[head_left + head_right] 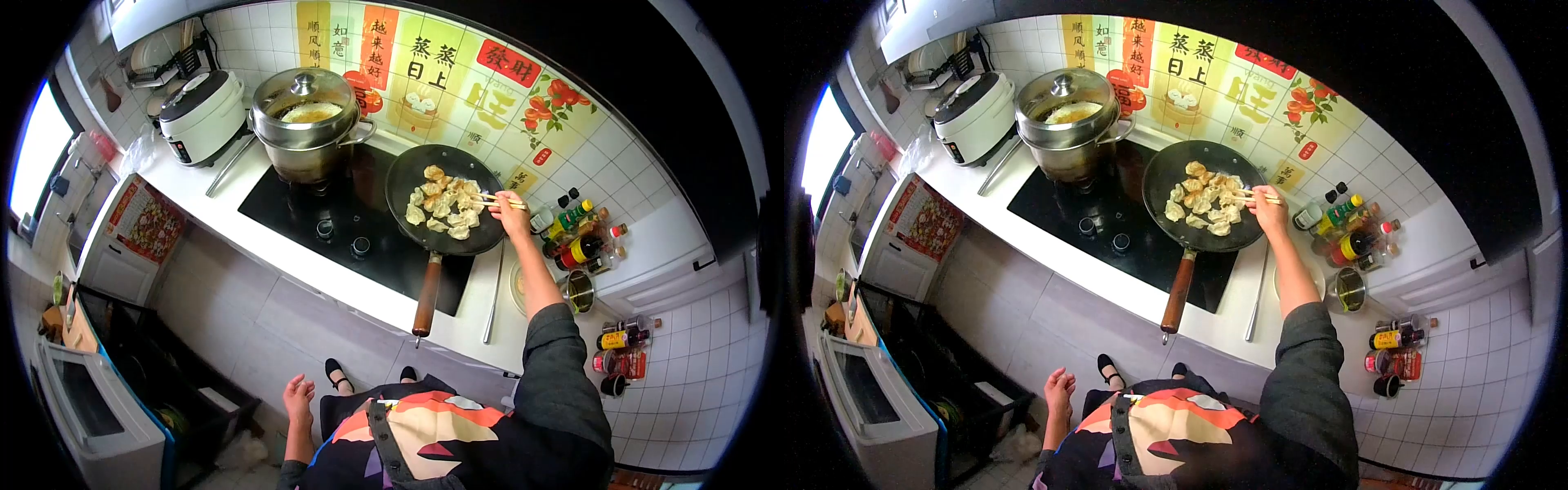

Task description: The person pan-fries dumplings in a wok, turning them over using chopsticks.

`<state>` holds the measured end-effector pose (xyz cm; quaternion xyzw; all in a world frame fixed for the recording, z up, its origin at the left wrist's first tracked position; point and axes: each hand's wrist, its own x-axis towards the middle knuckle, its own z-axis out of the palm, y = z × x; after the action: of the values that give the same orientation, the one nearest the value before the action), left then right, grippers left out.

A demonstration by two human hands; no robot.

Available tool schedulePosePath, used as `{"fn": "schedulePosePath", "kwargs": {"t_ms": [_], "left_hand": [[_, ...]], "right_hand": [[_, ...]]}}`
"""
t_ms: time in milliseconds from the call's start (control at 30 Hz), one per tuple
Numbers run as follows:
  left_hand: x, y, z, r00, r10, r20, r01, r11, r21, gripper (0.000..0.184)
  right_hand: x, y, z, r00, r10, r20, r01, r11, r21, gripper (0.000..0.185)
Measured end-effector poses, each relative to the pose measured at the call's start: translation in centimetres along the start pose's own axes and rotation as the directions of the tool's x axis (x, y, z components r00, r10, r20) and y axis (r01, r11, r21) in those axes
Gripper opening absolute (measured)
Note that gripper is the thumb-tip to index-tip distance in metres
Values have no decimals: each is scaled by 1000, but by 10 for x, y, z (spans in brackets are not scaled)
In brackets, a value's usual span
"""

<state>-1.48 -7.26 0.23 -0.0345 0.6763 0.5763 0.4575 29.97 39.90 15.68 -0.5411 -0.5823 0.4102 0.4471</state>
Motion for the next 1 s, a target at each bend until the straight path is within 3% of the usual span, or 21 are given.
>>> {"fn": "schedulePosePath", "kwargs": {"t_ms": [300, 400, 600, 667, 800, 833, 900, 933, 1000], "left_hand": [[1, 4, 1, 1000, 14, -15, -14, 1000, -3, 22], [-1, 0, -3, 1000, 6, -28, -6, 1000, 8, 22], [-4, -1, -5, 999, 11, -53, -11, 1000, -14, 22], [-5, -3, -7, 999, 17, -45, -18, 1000, -25, 22], [-10, -2, -9, 997, 15, -73, -18, 999, -41, 21], [-10, -3, -11, 996, 14, -83, -17, 999, -38, 21], [-11, -6, -14, 995, 12, -99, -16, 999, -38, 21], [-11, -8, -16, 994, 9, -106, -13, 999, -37, 21], [-11, -9, -19, 993, 6, -118, -11, 999, -40, 21]], "right_hand": [[26, -9, 26, 994, -110, -13, 109, 993, -35, 12], [32, -11, 41, 993, -99, 63, 100, 995, -14, 12], [47, -14, 73, 999, -29, 17, 28, 996, 79, 11], [49, -13, 84, 996, -49, 70, 58, 990, -128, 11], [64, 13, 98, 943, -314, 115, 333, 904, -269, 10], [65, 13, 100, 941, -316, 120, 337, 903, -265, 10], [64, 14, 103, 969, -247, -17, 246, 967, -65, 12], [70, 19, 98, 963, -260, -65, 255, 964, -74, 17], [82, 27, 87, 994, -63, -93, 76, 988, 138, 18]]}}
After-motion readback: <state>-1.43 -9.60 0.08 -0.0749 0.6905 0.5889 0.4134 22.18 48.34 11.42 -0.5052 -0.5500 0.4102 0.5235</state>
